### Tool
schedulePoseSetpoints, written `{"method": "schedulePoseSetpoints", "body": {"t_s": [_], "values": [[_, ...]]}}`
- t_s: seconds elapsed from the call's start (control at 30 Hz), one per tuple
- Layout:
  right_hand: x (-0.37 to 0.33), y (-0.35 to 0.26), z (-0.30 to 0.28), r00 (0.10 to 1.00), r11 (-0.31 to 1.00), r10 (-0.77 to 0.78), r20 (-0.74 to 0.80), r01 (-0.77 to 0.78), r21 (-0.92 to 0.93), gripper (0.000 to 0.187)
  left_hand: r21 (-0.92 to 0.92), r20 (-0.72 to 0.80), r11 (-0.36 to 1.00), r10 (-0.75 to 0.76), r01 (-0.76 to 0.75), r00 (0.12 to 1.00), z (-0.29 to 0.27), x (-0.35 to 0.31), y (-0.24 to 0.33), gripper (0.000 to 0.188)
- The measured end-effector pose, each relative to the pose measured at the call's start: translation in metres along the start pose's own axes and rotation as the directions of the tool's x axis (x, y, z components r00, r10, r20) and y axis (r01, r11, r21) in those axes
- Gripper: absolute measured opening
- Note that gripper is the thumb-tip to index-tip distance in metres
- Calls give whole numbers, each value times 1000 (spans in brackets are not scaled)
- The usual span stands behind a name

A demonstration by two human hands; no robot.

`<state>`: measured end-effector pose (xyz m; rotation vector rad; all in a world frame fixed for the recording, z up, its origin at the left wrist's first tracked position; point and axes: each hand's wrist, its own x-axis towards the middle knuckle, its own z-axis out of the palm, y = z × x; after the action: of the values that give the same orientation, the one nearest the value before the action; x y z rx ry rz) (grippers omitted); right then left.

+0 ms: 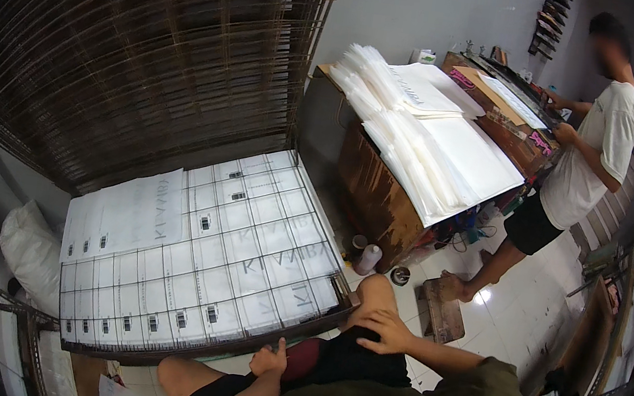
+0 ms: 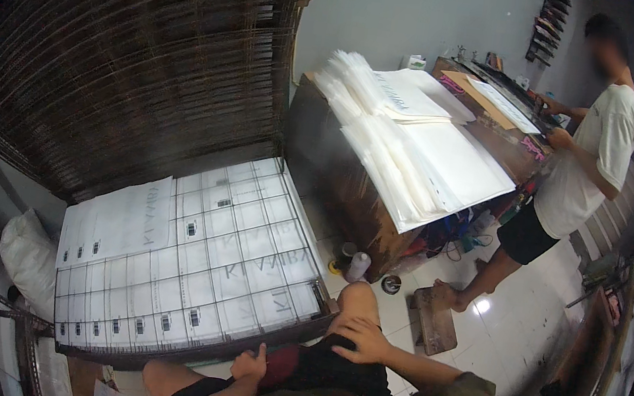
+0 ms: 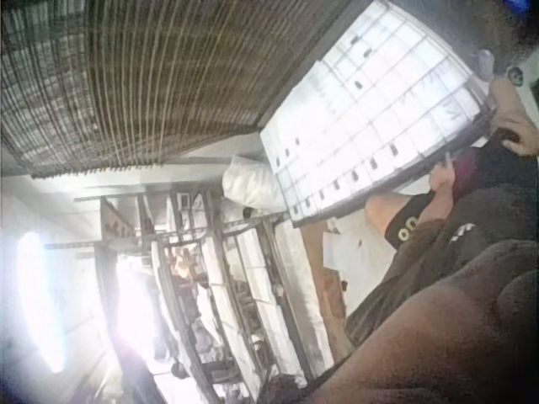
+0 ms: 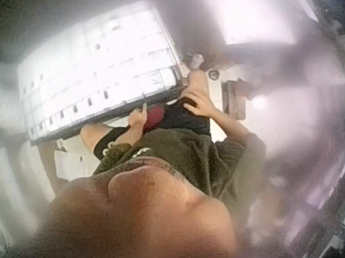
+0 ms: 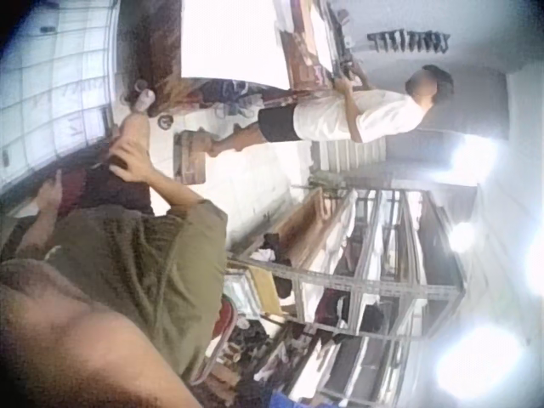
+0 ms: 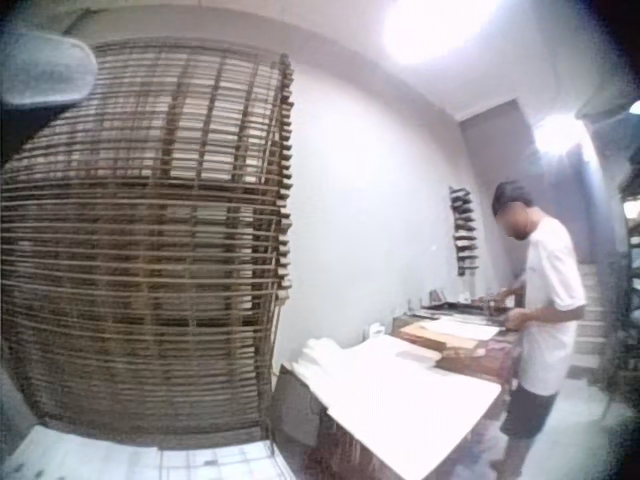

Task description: The person sits on the floor and repeatedly picks up white paper sheets from a nearby table, placing them onto a large stack on a metal rack. The person aligns each sheet before adding it to the pile. A coworker is visible in the background working at a separate table.

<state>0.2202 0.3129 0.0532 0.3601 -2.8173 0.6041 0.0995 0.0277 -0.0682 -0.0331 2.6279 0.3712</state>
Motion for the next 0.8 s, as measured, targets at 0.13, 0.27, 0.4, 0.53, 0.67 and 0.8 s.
{"method": "schedulePoseSetpoints", "body": {"t_s": [0.13,0.27,0.4,0.53,0.67,0.8], "values": [[-27,1,14,990,983,141,-22,-138,121,38,25,11,1000,-1,1,1000,5,3,-2,72],[-10,14,22,980,968,200,19,-200,151,38,26,2,1000,15,-15,1000,6,2,-2,72],[-4,19,22,980,978,179,84,-186,95,37,57,61,998,5,-8,998,2,4,3,72],[-6,21,25,976,976,194,102,-203,84,37,44,66,999,-16,13,998,1,3,3,71],[-8,21,24,981,976,187,56,-191,100,37,58,47,998,-37,34,998,3,4,5,69],[-7,23,27,980,978,187,64,-192,83,36,30,25,999,-21,20,999,4,3,4,68]]}}
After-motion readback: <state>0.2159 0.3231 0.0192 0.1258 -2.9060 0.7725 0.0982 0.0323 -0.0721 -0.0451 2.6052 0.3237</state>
